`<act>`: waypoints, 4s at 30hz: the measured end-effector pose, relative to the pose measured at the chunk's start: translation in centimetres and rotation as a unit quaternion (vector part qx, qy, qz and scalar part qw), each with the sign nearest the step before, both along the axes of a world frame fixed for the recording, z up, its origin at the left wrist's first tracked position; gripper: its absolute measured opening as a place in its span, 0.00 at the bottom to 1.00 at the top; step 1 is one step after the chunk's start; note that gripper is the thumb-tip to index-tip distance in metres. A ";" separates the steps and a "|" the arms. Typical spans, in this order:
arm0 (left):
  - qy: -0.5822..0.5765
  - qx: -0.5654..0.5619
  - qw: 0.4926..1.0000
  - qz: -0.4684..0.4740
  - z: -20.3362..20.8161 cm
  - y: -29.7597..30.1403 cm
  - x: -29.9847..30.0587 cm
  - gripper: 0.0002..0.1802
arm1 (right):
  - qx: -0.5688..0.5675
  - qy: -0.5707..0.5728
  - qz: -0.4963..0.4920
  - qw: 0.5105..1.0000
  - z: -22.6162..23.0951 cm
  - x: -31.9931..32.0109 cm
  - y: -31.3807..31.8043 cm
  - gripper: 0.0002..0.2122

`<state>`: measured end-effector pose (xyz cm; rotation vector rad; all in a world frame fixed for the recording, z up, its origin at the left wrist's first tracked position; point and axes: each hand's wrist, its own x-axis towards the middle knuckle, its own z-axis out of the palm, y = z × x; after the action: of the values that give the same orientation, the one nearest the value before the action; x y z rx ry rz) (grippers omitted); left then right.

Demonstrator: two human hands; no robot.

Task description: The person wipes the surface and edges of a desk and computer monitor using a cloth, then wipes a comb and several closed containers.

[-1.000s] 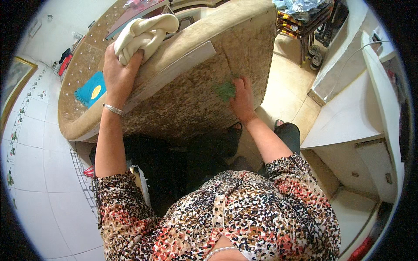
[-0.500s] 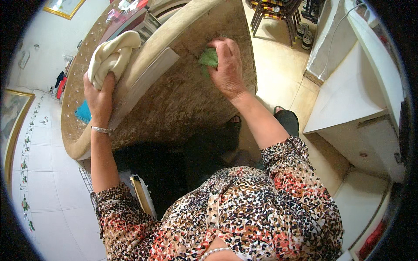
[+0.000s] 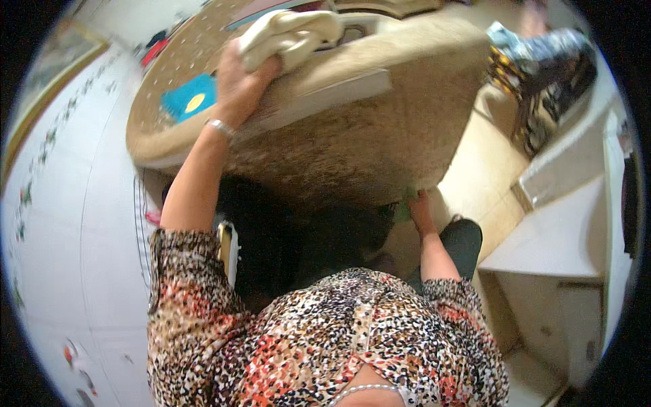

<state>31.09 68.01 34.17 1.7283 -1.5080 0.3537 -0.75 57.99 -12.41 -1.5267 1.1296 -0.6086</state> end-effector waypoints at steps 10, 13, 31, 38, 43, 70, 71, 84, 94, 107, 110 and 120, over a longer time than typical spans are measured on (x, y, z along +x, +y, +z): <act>0.206 -0.235 0.939 -0.146 7.4 9.7 6.6 0.28 | -0.126 0.153 0.048 0.979 -4.6 -6.8 -4.8 0.18; 0.207 -0.229 0.937 -0.163 11.8 19.3 9.0 0.27 | 0.043 0.043 0.058 0.997 -4.2 -6.5 -3.9 0.19; 0.077 0.171 0.819 0.543 -10.4 44.4 7.6 0.45 | 0.118 -0.036 0.150 0.981 4.5 -8.4 -3.8 0.17; 0.176 0.098 0.977 0.072 -11.3 25.7 -8.9 0.27 | 0.117 -0.182 0.172 0.961 22.6 -1.6 2.0 0.22; 0.355 0.059 0.922 -0.144 -22.9 14.0 -14.4 0.48 | 0.078 -0.191 0.350 0.914 26.8 2.2 9.9 0.36; 0.056 -0.201 0.963 0.173 -21.2 4.4 -5.6 0.34 | -0.365 0.303 -0.022 0.880 10.6 -21.4 8.8 0.14; 0.037 -0.198 0.963 0.180 -22.0 4.6 -5.3 0.34 | -0.364 0.320 -0.028 0.874 11.0 -20.6 9.7 0.13; 0.184 0.103 0.977 0.029 -35.3 7.5 -6.3 0.29 | -0.362 0.350 -0.102 0.858 11.0 -23.6 14.0 0.10; 0.868 -0.053 0.371 -0.327 -26.2 10.3 -10.0 0.22 | -0.360 0.366 -0.082 0.854 11.6 -22.5 12.4 0.09; 0.847 -0.011 0.362 -0.390 -20.2 11.3 -13.4 0.26 | -0.273 0.043 -0.024 0.961 24.5 -10.1 13.8 0.10; 0.819 0.004 0.386 -0.424 -19.7 11.3 -14.0 0.28 | -0.298 -0.103 0.080 0.946 30.8 -5.4 15.9 0.14; 0.772 0.018 0.452 -0.448 -16.8 11.9 -16.3 0.34 | -0.464 -0.084 0.123 0.873 34.2 -2.2 16.4 0.16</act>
<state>14.83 79.95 17.33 0.3505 -0.6027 -1.4604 -2.93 74.36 21.79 -2.3193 0.4679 -1.1766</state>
